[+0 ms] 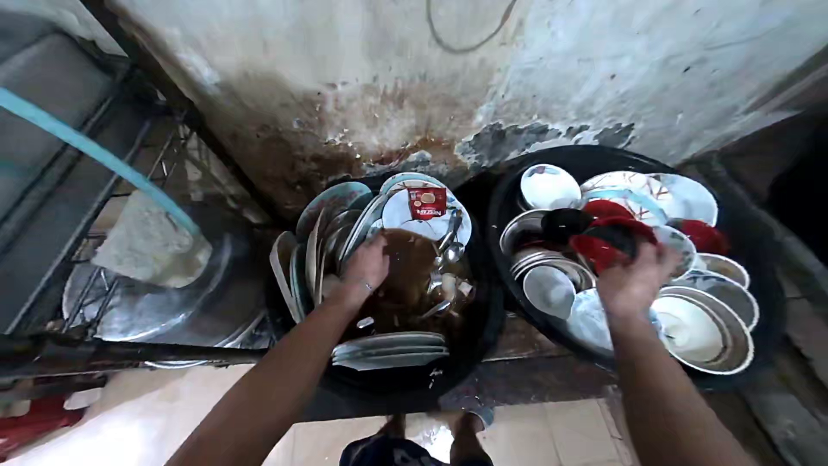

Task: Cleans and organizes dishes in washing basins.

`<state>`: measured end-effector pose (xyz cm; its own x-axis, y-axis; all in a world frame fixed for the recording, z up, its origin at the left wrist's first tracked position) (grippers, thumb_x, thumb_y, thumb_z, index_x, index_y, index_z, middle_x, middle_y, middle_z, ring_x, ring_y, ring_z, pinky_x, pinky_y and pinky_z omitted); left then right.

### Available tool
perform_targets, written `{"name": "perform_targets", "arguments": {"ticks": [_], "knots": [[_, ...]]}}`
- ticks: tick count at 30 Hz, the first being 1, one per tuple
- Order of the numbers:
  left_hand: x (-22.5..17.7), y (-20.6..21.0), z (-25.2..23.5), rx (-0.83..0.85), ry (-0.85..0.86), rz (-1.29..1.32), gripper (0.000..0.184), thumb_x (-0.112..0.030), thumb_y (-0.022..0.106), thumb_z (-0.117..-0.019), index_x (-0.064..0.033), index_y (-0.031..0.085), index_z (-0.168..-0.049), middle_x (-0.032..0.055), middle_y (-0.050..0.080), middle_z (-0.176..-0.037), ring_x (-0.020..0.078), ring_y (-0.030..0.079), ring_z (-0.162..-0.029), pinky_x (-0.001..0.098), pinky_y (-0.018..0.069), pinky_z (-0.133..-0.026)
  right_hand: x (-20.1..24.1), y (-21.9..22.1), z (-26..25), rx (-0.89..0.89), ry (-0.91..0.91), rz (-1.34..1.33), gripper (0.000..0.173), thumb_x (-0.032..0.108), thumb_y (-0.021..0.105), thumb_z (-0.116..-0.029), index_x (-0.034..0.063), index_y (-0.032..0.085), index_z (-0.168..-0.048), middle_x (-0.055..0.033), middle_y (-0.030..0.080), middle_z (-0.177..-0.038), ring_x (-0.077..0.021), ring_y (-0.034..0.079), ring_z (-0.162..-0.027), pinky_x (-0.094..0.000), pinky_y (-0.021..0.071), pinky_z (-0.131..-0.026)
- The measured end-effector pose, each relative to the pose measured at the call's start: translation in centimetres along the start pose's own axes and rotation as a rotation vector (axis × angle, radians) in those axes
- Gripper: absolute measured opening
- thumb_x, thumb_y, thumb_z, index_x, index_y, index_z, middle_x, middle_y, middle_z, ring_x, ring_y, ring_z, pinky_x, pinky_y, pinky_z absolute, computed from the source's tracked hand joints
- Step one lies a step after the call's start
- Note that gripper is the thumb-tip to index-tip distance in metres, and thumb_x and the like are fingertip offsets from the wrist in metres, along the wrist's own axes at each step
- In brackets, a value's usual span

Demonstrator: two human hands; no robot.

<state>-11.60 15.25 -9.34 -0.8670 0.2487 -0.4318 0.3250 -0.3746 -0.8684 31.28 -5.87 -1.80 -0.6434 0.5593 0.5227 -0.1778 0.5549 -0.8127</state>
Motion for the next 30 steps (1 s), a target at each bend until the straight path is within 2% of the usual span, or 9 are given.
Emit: {"name": "perform_targets", "arguments": {"ticks": [3,6,8,11,13,20,24,28,30], "knots": [[4.9,2.8,-0.7,0.164,-0.314,0.012,0.062,-0.03,0.067,-0.0983,0.0025,0.047,-0.147,0.0304,0.058,-0.138,0.0469,0.06,-0.125,0.066,0.0483,-0.103,-4.5,-0.5,-1.9,-0.026,0.141,0.073,0.046,0.016,0.057,-0.1001,-0.0043,0.053,-0.141,-0.038,0.033,-0.154,-0.0558,0.04,-0.139,-0.0685,0.041,-0.108],[6.2,3.9,-3.0,0.154,-0.442,0.235,0.066,-0.041,0.065,-0.0995,0.0055,0.048,-0.144,0.0315,0.059,-0.135,0.0453,0.059,-0.126,0.0641,0.0475,-0.104,-5.9,-0.1,-1.8,0.036,0.192,0.074,0.067,0.031,0.075,-0.0934,-0.0049,0.05,-0.144,-0.0391,0.023,-0.159,-0.0577,0.033,-0.143,-0.0694,0.0369,-0.112],[7.2,5.5,-5.5,0.087,-0.481,0.498,0.064,-0.044,0.062,-0.1015,0.003,0.052,-0.143,0.0309,0.056,-0.139,0.0446,0.055,-0.131,0.0644,0.044,-0.107,-4.4,-0.4,-0.6,0.038,0.143,0.077,0.073,0.033,0.079,-0.0892,-0.0039,0.051,-0.145,-0.0391,0.017,-0.161,-0.0586,0.027,-0.146,-0.0709,0.0338,-0.113],[8.5,8.4,-7.5,0.02,-0.567,0.779,0.068,-0.047,0.062,-0.102,0.0013,0.048,-0.148,0.0294,0.051,-0.147,0.0429,0.049,-0.137,0.0638,0.0411,-0.11,-0.6,-1.1,2.8,-0.002,0.012,0.025,0.062,0.029,0.075,-0.0923,-0.0042,0.054,-0.141,-0.0389,0.023,-0.159,-0.0561,0.03,-0.145,-0.0674,0.0352,-0.114],[9.1,9.5,-7.3,-0.003,-0.615,0.767,0.06,-0.036,0.064,-0.1024,0.0009,0.047,-0.147,0.0295,0.053,-0.143,0.0429,0.053,-0.131,0.0625,0.0449,-0.105,1.6,-0.8,5.3,0.028,-0.069,0.017,0.057,0.028,0.071,-0.0965,-0.0067,0.055,-0.138,-0.0389,0.028,-0.157,-0.0553,0.033,-0.144,-0.0653,0.037,-0.114],[4.7,1.1,-3.3,-0.045,-0.317,0.072,0.047,-0.039,0.052,-0.1069,0.0032,0.069,-0.12,0.0315,0.065,-0.124,0.0511,0.063,-0.115,0.0716,0.0489,-0.095,6.7,3.9,12.9,0.142,-0.169,-0.076,0.038,0.025,0.07,-0.0956,0.0026,0.067,-0.127,-0.0272,0.044,-0.152,-0.0436,0.052,-0.134,-0.057,0.0511,-0.104],[1.9,-4.9,1.3,-0.277,-0.173,-0.063,0.037,-0.029,0.051,-0.1091,-0.0072,0.064,-0.136,0.0255,0.059,-0.139,0.0511,0.062,-0.118,0.0734,0.05,-0.092,11.2,8.1,14.2,0.332,-0.223,-0.172,0.034,0.025,0.066,-0.0985,0.0076,0.068,-0.128,-0.017,0.055,-0.144,-0.0312,0.058,-0.129,-0.0485,0.0541,-0.103],[-3.6,-6.5,4.9,-0.327,0.047,-0.054,0.032,-0.014,0.052,-0.1072,-0.0095,0.064,-0.137,0.0234,0.063,-0.134,0.0469,0.063,-0.119,0.0685,0.0517,-0.095,15.8,9.4,13.3,0.47,-0.234,-0.303,0.068,0.024,0.075,-0.0934,0.0154,0.045,-0.153,-0.0152,0.047,-0.153,-0.0312,0.064,-0.121,-0.0507,0.0596,-0.093],[-7.2,-4.6,5.9,-0.346,0.264,0.026,0.028,-0.007,0.057,-0.1032,-0.0084,0.07,-0.128,0.0197,0.067,-0.129,0.0394,0.067,-0.116,0.0606,0.0552,-0.096,17.4,9.4,12.8,0.523,-0.292,-0.383,0.086,0.022,0.083,-0.0878,0.0235,0.036,-0.16,-0.0119,0.038,-0.161,-0.0309,0.056,-0.133,-0.0535,0.0561,-0.1]]}}
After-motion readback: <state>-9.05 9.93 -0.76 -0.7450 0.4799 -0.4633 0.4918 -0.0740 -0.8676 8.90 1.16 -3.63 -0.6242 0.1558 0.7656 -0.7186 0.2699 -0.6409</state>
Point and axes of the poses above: each hand's wrist, its own z-axis away from the middle knuckle, its own y-axis out of the palm, x = y × z, the point moved 10 cm from there along -z, towards the middle knuckle
